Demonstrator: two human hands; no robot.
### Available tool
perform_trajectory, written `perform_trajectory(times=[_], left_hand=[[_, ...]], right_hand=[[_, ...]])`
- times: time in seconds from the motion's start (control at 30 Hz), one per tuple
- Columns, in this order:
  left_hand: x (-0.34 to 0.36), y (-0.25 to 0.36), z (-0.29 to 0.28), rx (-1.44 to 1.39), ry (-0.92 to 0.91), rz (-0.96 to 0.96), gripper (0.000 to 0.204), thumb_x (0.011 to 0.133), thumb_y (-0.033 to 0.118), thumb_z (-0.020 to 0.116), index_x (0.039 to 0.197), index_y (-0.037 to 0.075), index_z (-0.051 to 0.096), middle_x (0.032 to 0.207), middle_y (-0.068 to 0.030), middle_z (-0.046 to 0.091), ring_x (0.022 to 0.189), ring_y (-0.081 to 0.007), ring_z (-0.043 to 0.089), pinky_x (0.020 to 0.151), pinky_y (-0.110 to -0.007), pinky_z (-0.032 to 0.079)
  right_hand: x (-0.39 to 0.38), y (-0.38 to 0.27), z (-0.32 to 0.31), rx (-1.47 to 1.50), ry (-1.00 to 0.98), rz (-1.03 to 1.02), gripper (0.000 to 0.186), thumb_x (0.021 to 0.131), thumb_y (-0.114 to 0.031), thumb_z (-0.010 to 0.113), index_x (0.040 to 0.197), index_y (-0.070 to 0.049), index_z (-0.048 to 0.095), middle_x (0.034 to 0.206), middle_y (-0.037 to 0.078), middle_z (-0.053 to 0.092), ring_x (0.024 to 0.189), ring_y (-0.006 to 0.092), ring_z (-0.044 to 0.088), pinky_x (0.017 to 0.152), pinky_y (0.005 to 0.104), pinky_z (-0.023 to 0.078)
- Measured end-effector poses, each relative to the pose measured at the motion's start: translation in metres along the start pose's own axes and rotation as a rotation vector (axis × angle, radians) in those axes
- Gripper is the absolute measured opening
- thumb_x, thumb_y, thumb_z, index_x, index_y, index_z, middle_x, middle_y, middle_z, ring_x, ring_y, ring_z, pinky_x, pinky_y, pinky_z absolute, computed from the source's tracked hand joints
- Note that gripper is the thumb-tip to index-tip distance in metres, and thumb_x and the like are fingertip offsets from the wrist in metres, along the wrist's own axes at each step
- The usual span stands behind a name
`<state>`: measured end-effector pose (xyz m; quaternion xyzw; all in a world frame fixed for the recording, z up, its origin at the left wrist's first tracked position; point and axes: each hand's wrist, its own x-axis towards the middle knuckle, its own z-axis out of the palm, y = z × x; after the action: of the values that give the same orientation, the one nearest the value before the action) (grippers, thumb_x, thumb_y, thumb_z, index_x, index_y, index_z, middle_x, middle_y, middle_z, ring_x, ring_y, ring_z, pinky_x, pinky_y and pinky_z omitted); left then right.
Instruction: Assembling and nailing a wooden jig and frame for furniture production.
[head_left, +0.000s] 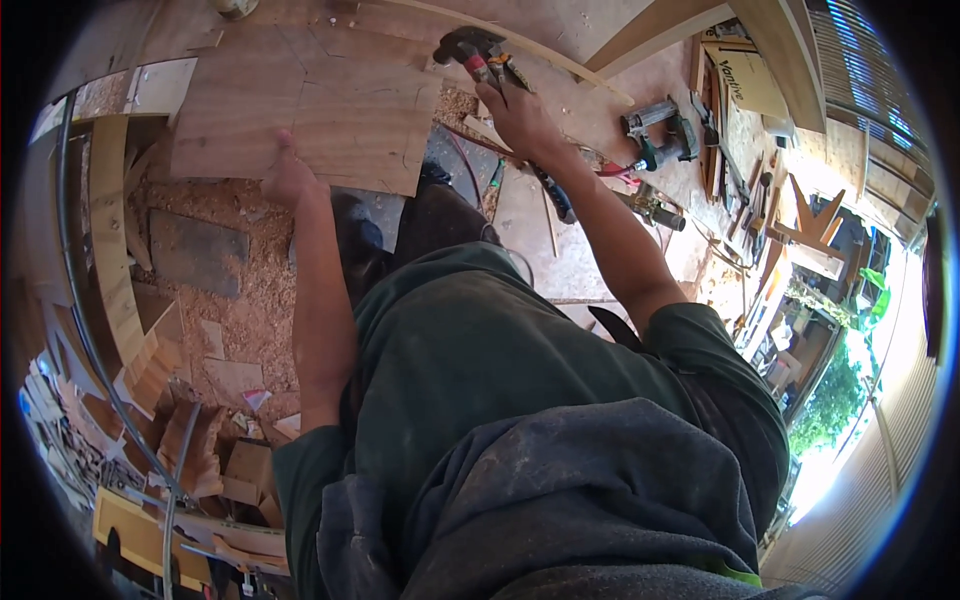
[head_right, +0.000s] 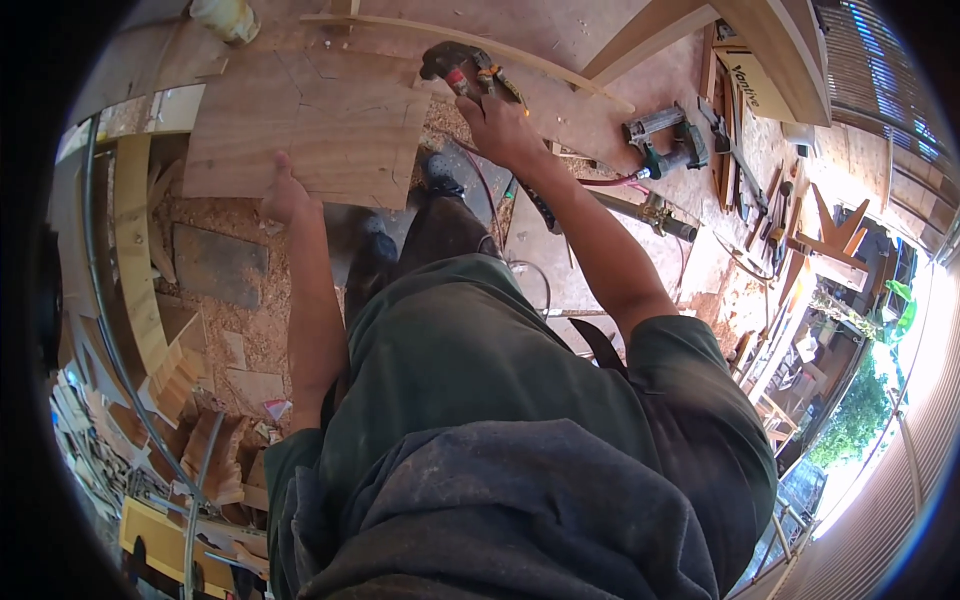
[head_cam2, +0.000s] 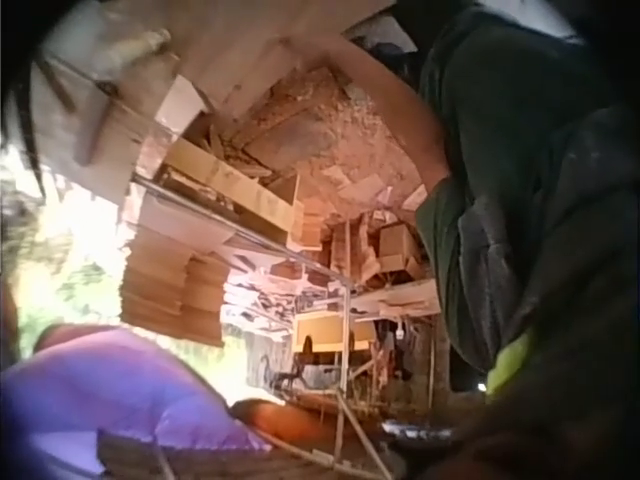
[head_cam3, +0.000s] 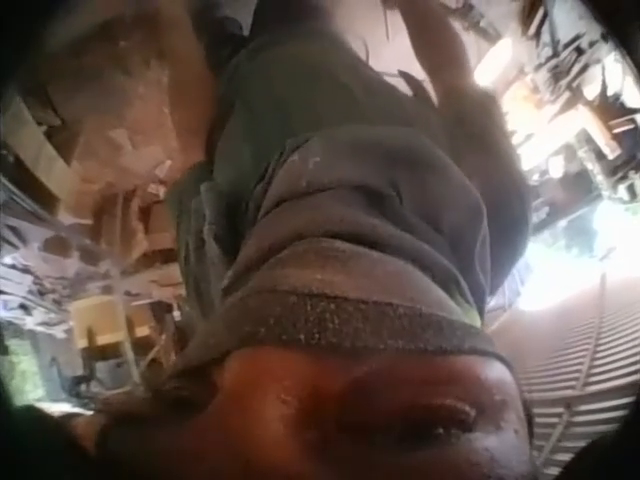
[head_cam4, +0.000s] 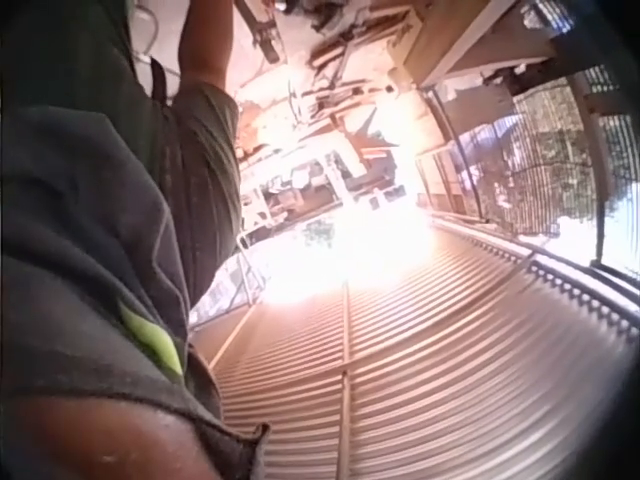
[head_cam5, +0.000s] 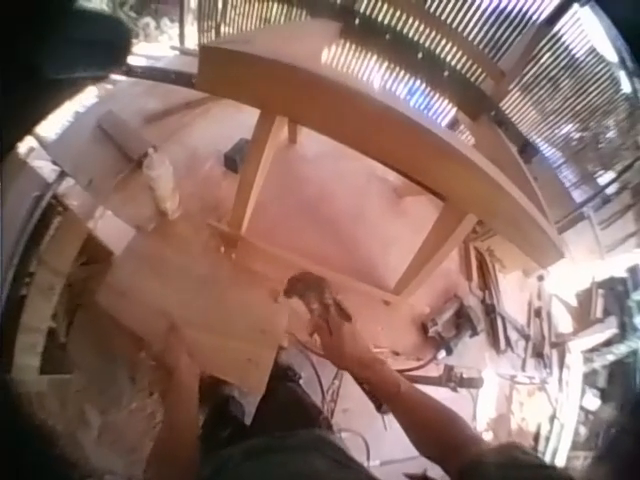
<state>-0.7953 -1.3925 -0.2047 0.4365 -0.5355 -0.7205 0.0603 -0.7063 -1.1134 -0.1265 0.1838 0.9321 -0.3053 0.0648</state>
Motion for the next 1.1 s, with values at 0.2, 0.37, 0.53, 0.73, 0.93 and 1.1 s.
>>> perform_trajectory(times=[0.2,0.37,0.53,0.73,0.93,1.1], left_hand=[[0.019,-0.004,0.004,-0.147,-0.051,-0.033,0.048,0.08,0.003,0.078,0.115,-0.019,0.053,0.116,-0.0233,0.063,0.092,-0.0292,0.068,0.078,-0.041,0.063],[0.022,-0.014,-0.004,-0.028,-0.039,0.019,0.054,0.08,0.003,0.079,0.12,-0.019,0.05,0.119,-0.0224,0.061,0.096,-0.029,0.067,0.082,-0.041,0.062],[0.035,-0.011,-0.012,-0.044,-0.198,0.0,0.061,0.082,0.01,0.079,0.127,-0.015,0.047,0.124,-0.0194,0.06,0.106,-0.0289,0.063,0.091,-0.037,0.057],[0.037,-0.014,-0.086,0.161,-0.775,0.498,0.077,0.083,0.003,0.066,0.148,-0.002,0.025,0.148,-0.022,0.033,0.139,-0.0354,0.033,0.112,-0.049,0.033],[0.012,0.046,-0.079,1.289,-0.296,1.445,0.077,0.08,0.009,0.065,0.149,0.004,0.031,0.146,-0.023,0.037,0.141,-0.0389,0.029,0.115,-0.051,0.027],[0.044,0.054,-0.059,1.484,-0.636,1.816,0.058,0.083,0.019,0.058,0.139,0.007,0.048,0.143,-0.0173,0.045,0.135,-0.0346,0.039,0.114,-0.05,0.031]], right_hand=[[0.016,0.013,0.032,-0.107,0.057,-0.004,0.047,0.1,-0.042,0.048,0.106,0.004,0.061,0.083,0.028,0.064,0.085,0.047,0.063,0.073,0.0517,0.047],[0.0,-0.019,0.003,0.026,0.042,-0.024,0.045,0.1,-0.04,0.048,0.106,0.003,0.062,0.082,0.029,0.064,0.083,0.0466,0.064,0.071,0.0514,0.048],[0.001,0.007,0.029,-0.08,0.111,-0.04,0.049,0.099,-0.044,0.047,0.104,0.002,0.063,0.088,0.031,0.064,0.09,0.0481,0.063,0.079,0.0546,0.048],[-0.002,0.005,0.02,-0.059,0.05,0.041,0.051,0.097,-0.042,0.051,0.097,0.006,0.068,0.091,0.032,0.066,0.094,0.0482,0.063,0.088,0.0538,0.048],[0.006,0.017,0.033,-0.06,0.08,0.062,0.057,0.098,-0.048,0.047,0.096,0.005,0.068,0.093,0.031,0.066,0.094,0.0467,0.064,0.087,0.0537,0.049],[-0.009,-0.004,0.029,0.039,0.078,0.075,0.058,0.098,-0.049,0.046,0.099,0.005,0.066,0.096,0.032,0.065,0.095,0.0471,0.063,0.086,0.0533,0.048]])
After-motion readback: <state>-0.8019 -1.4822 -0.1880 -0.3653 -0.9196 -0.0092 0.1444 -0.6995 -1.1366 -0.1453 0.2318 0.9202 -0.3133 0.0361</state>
